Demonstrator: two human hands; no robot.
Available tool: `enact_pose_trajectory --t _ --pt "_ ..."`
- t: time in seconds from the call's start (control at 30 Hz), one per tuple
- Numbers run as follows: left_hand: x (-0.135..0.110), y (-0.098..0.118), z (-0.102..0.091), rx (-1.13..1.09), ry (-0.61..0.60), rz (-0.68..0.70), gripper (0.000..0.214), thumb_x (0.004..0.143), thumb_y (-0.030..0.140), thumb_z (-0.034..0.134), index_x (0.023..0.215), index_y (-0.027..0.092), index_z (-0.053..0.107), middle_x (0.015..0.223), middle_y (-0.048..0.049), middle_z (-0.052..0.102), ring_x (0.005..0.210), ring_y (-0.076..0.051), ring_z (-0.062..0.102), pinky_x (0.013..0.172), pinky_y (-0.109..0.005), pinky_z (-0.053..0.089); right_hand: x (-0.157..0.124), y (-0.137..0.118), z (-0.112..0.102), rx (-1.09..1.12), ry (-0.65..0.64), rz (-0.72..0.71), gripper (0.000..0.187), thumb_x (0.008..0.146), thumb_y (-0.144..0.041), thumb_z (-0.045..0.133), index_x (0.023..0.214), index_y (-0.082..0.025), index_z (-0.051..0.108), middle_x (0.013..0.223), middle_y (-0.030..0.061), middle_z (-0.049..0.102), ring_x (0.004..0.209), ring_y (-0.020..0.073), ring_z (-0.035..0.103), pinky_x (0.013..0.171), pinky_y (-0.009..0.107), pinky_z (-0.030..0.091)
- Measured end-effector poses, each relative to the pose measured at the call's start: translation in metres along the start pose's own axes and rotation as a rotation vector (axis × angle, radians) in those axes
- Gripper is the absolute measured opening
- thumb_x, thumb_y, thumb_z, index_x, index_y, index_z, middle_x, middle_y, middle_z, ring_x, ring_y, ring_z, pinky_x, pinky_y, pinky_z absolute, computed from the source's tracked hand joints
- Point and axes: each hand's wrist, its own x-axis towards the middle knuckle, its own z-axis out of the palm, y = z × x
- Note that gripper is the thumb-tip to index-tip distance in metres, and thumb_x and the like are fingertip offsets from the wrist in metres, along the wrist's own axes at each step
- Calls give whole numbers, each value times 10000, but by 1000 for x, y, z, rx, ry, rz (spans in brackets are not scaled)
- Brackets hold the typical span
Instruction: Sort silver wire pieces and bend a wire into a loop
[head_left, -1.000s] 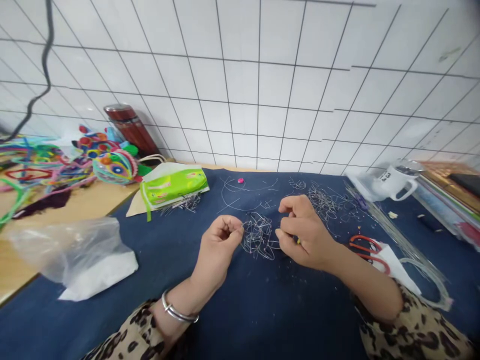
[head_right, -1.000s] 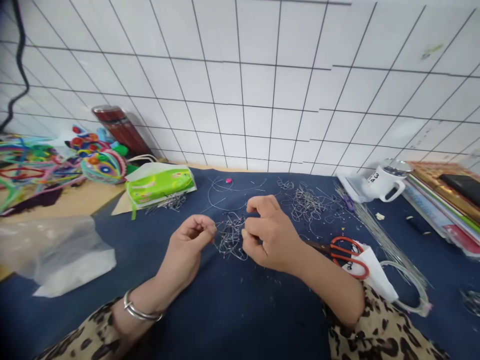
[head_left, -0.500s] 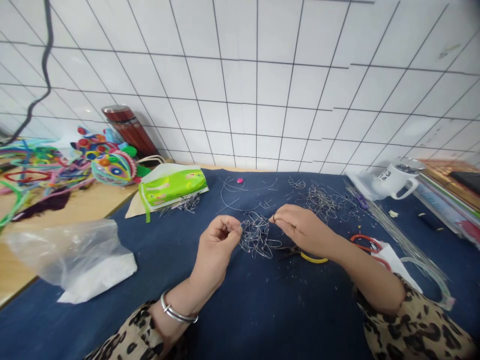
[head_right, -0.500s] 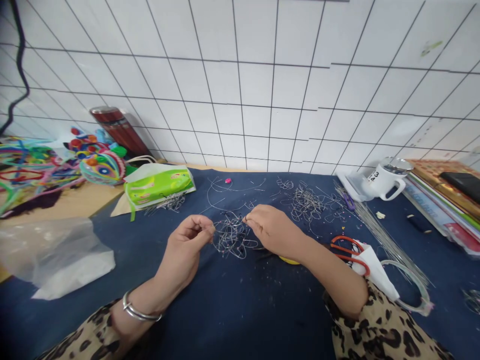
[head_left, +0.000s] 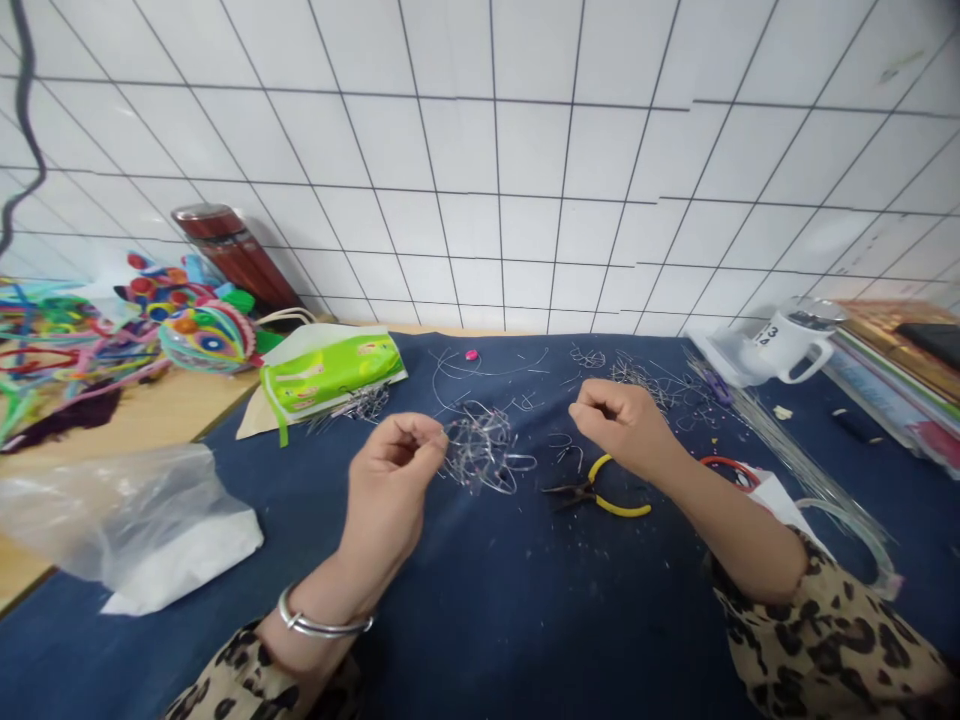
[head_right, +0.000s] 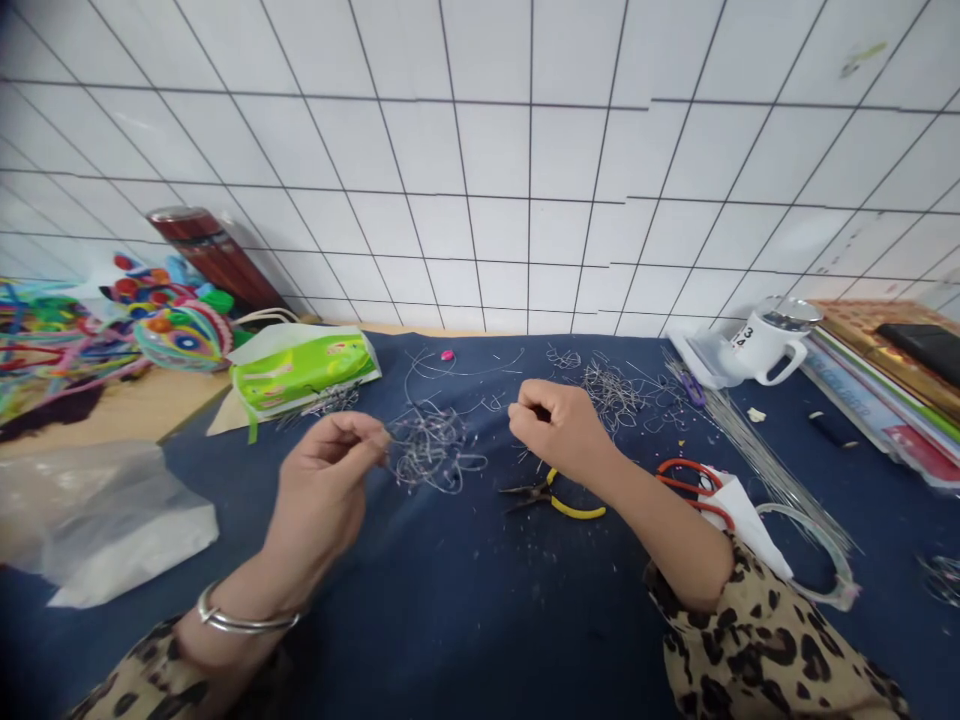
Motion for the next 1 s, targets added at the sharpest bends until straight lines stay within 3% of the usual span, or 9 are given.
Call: enact_pose_trajectory --t 0.13,0.33,0.5,0.67,0.8,0.9,1.0 --pt "15 8 -11 -11 82 56 157 653 159 672 780 170 580 701 27 533 592 -76 473 552 -192 374 0 0 4 21 -66 1 194 810 -210 479 625 -180 430 560 -54 396 514 72 357 506 211 294" --pt "19 11 -13 -140 -60 -29 154 654 142 666 771 165 568 677 28 511 580 -69 477 549 -192 383 -1 1 15 -17 -192 -115 182 857 -235 460 782 -179 616 758 11 598 694 112 532 653 243 396" --pt "21 9 -14 -162 -56 -9 140 662 140 660 764 162 567 670 26 508 569 -67 466 542 -194 379 -1 0 15 -71 -211 -188 249 866 -212 426 746 -164 639 766 39 618 708 126 550 672 257 412" --pt "29 10 -21 -109 1 61 136 659 126 657 768 153 581 693 20 521 572 -62 460 539 -191 372 -1 2 18 -126 -237 -83 192 797 -201 480 626 -168 559 597 -7 554 535 96 478 521 223 360" --pt "34 13 -26 -84 88 137 138 657 137 655 772 156 582 699 20 525 586 -66 469 548 -191 378 -2 4 20 -102 -334 -10 102 774 -208 504 696 -184 565 580 -33 549 506 85 471 493 205 355" --pt "36 11 -26 -75 111 148 136 658 145 652 769 158 575 698 21 526 581 -67 466 545 -192 379 0 6 17 -116 -374 0 127 801 -214 491 762 -198 610 642 -21 603 544 97 520 514 212 379" --pt "33 6 -22 -45 87 118 132 659 159 649 766 160 572 695 21 525 571 -68 460 537 -192 375 4 10 12 -143 -355 -79 201 840 -214 463 826 -199 663 824 26 661 728 134 592 648 250 433"
